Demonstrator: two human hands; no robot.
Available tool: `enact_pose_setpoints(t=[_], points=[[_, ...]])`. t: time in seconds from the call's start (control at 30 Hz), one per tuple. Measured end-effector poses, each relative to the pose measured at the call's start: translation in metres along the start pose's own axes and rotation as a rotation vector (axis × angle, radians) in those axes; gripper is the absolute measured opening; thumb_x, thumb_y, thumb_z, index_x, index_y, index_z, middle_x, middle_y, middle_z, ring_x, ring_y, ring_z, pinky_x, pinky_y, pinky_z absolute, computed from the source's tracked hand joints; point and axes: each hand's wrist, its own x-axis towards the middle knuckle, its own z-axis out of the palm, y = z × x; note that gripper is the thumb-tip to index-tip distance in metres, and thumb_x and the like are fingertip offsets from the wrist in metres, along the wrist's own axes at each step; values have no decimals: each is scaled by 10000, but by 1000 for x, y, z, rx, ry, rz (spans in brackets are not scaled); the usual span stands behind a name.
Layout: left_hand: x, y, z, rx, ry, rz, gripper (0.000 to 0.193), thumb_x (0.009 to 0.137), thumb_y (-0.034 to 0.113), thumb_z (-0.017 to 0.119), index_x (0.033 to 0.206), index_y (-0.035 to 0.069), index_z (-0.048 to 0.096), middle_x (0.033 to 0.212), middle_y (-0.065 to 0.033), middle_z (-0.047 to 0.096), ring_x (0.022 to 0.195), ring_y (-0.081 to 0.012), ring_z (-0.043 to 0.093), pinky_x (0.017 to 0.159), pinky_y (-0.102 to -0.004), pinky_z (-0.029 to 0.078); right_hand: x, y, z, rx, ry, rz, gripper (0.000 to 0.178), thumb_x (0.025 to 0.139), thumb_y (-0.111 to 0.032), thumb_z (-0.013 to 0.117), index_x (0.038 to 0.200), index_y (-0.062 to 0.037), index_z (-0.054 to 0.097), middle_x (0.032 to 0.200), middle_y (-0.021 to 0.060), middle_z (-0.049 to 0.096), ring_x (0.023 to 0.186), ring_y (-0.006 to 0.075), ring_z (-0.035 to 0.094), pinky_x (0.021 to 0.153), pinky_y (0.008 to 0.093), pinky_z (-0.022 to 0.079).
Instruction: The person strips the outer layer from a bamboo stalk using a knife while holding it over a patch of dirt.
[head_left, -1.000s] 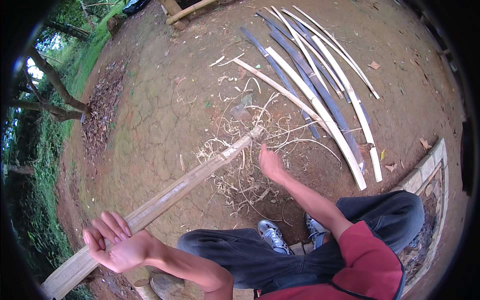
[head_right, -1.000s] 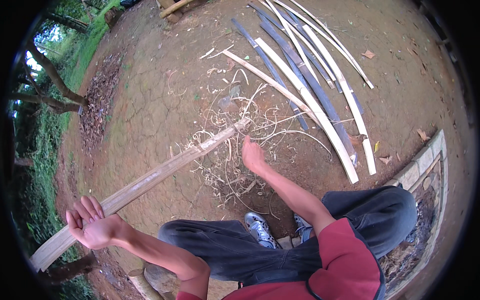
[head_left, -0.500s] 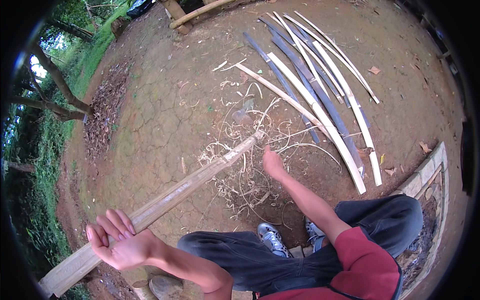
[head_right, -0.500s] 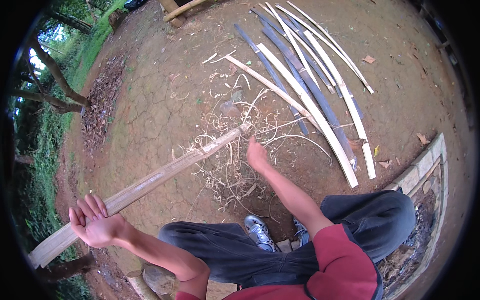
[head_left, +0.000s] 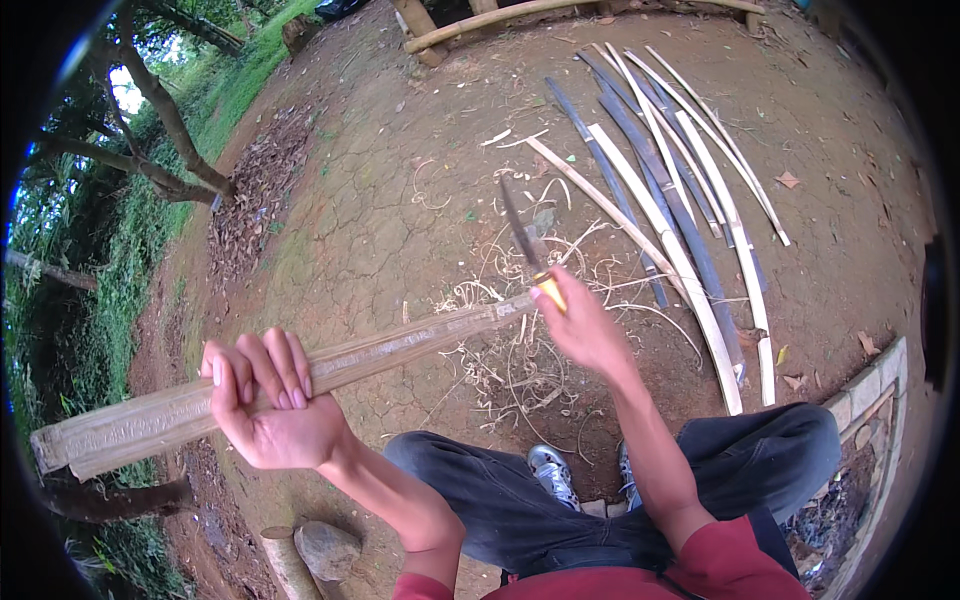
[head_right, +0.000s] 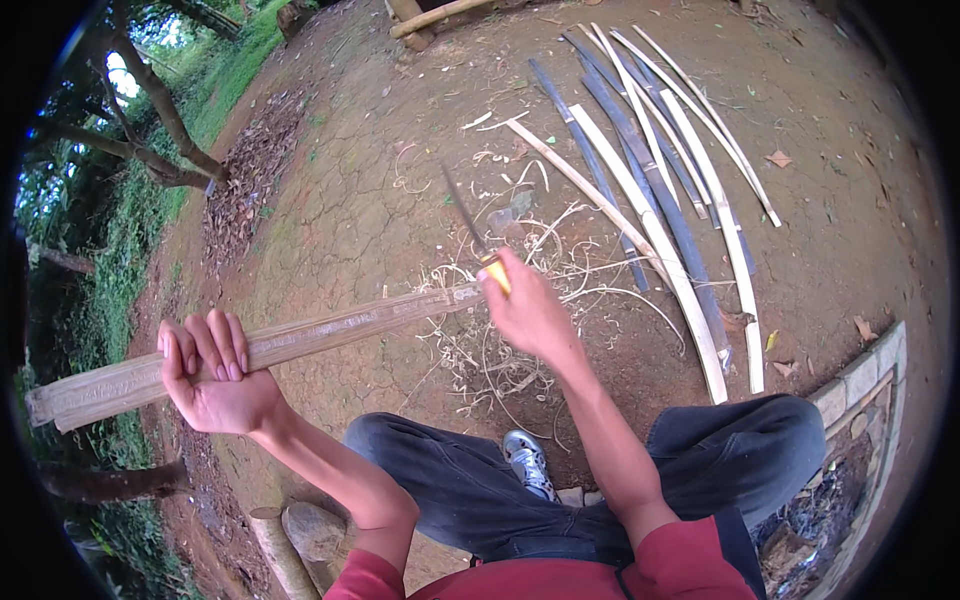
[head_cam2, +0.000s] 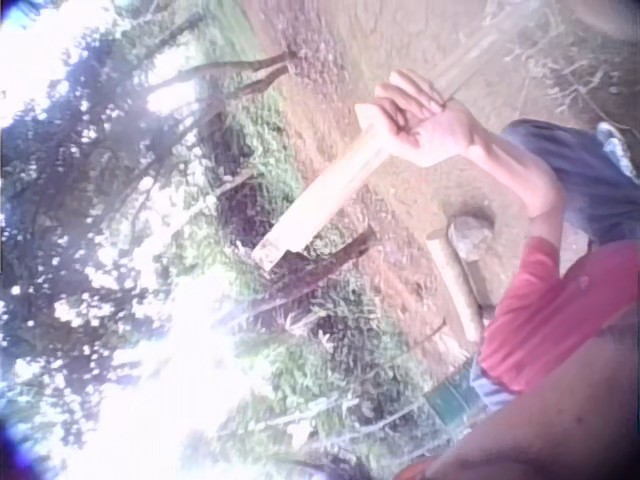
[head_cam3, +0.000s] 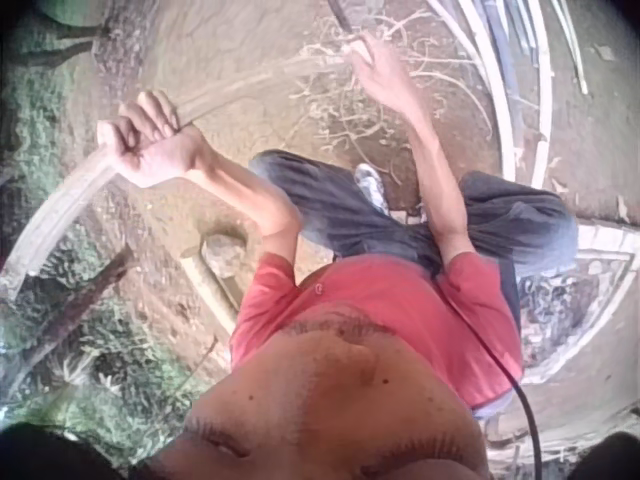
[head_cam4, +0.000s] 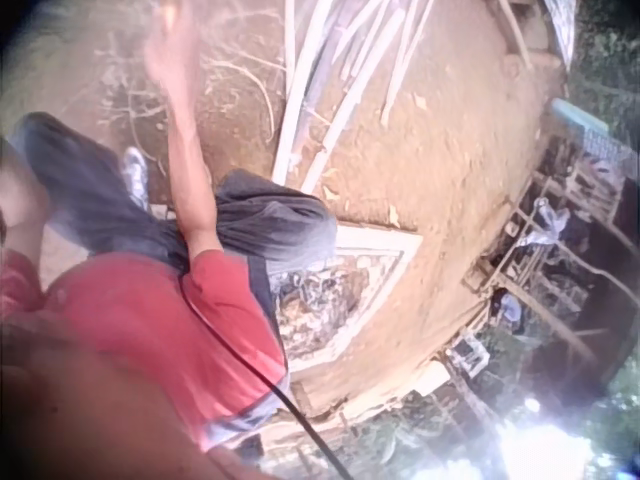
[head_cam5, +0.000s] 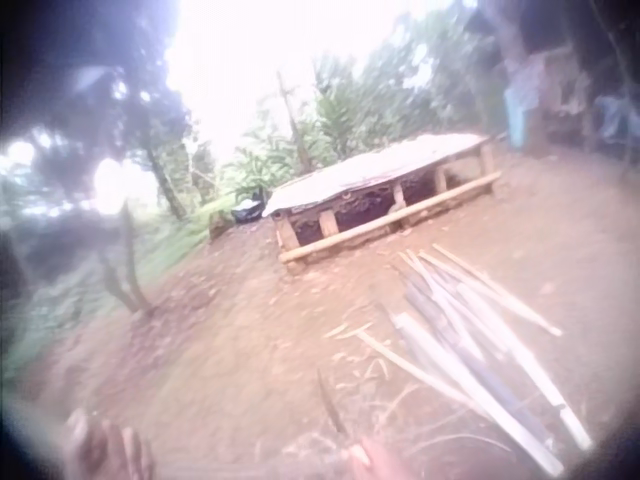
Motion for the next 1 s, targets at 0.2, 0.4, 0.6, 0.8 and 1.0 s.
enact_pose_setpoints(t=[0.2,0.4,0.6,0.8,1.0], points=[[-2,1,17,-53,-51,-25,297,924,184,430,657,135,308,466,28,270,366,-52,207,330,-184,175,-42,-17,-4,544,-208,83,297,991,-316,444,1048,-32,510,720,22,544,506,67,464,460,212,405],[-17,7,16,-50,-63,-14,302,923,180,426,649,135,306,464,30,273,361,-47,199,324,-180,178,-58,11,-3,853,-421,179,332,998,-383,409,1008,-71,521,668,-22,440,505,41,421,419,184,346],[-27,11,11,-59,-71,7,297,913,169,430,646,133,303,459,27,276,359,-45,198,325,-176,172,-71,7,7,786,-465,148,387,989,-442,396,937,-77,513,599,-27,438,423,23,375,393,179,316],[-29,15,1,-53,-76,2,293,916,177,410,647,131,304,459,24,280,364,-48,212,334,-179,180,-67,15,29,558,-380,34,333,996,-365,407,907,-64,518,623,14,514,425,49,424,402,208,344],[-32,17,-4,-41,-34,-2,286,910,178,409,648,131,305,459,26,281,363,-46,217,334,-179,184,-62,30,39,608,-192,154,533,944,-494,412,682,-46,530,561,28,520,403,98,455,421,254,381]])
